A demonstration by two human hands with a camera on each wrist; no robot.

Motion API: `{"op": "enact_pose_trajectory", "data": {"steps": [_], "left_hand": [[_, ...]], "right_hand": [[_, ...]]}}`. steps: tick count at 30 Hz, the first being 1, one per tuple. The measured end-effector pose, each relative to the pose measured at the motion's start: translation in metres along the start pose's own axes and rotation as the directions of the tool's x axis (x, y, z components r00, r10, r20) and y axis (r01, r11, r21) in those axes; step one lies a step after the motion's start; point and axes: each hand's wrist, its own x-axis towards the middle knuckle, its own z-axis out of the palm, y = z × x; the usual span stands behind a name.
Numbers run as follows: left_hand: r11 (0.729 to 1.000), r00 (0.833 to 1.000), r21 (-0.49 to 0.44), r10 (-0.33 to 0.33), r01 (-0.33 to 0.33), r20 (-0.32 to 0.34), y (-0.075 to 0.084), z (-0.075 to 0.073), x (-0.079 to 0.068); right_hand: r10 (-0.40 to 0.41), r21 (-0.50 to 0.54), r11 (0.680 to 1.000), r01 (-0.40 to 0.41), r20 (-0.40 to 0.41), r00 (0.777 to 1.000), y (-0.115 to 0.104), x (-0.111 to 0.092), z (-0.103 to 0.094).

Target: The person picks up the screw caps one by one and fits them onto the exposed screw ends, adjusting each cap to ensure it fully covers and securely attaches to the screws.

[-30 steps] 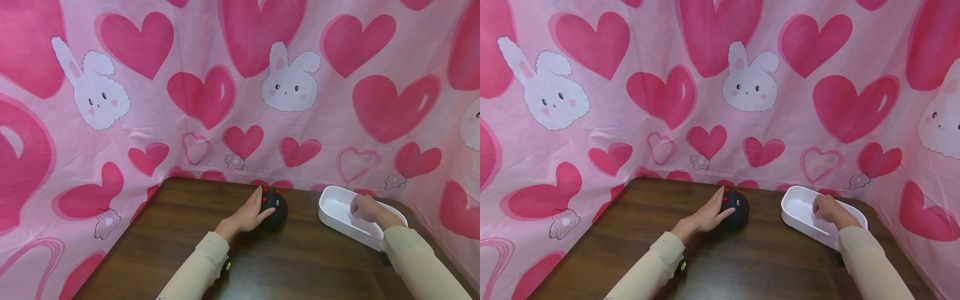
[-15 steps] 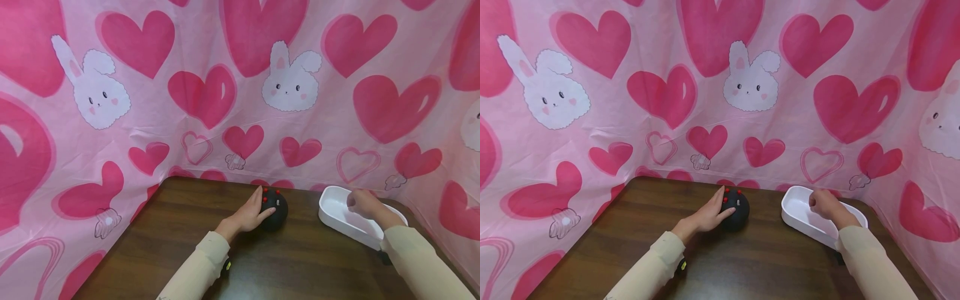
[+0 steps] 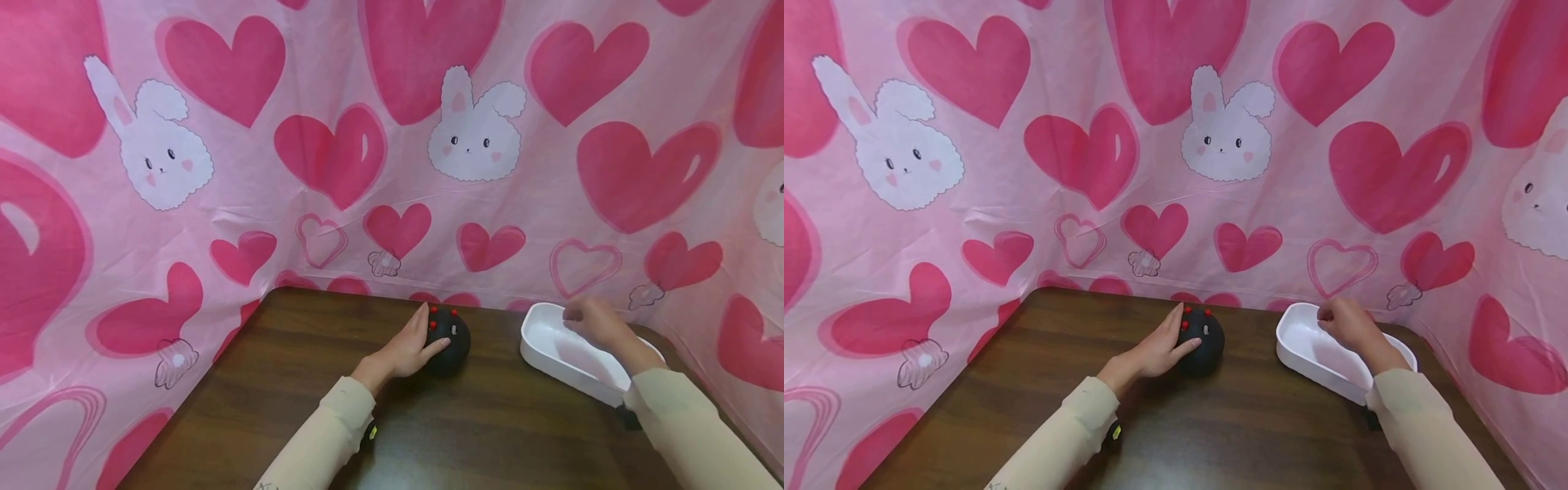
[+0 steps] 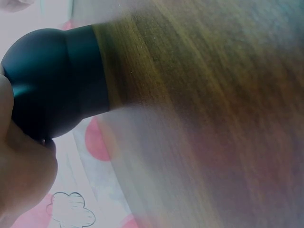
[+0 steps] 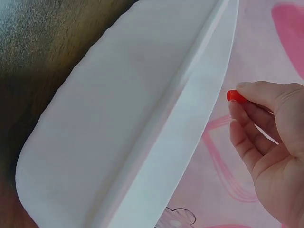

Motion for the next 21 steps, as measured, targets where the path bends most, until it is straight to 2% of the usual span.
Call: {"op": "enact_pose_trajectory", "data": {"steps": [21], "left_hand": [[1.0, 1.0, 0.013, 0.0, 0.0, -0.006, -0.001, 0.001, 0.004]], "right_hand": [[-0.102, 0.013, 0.995, 0.103, -0.086, 0.991, -0.037, 0.014, -0.013]]}}
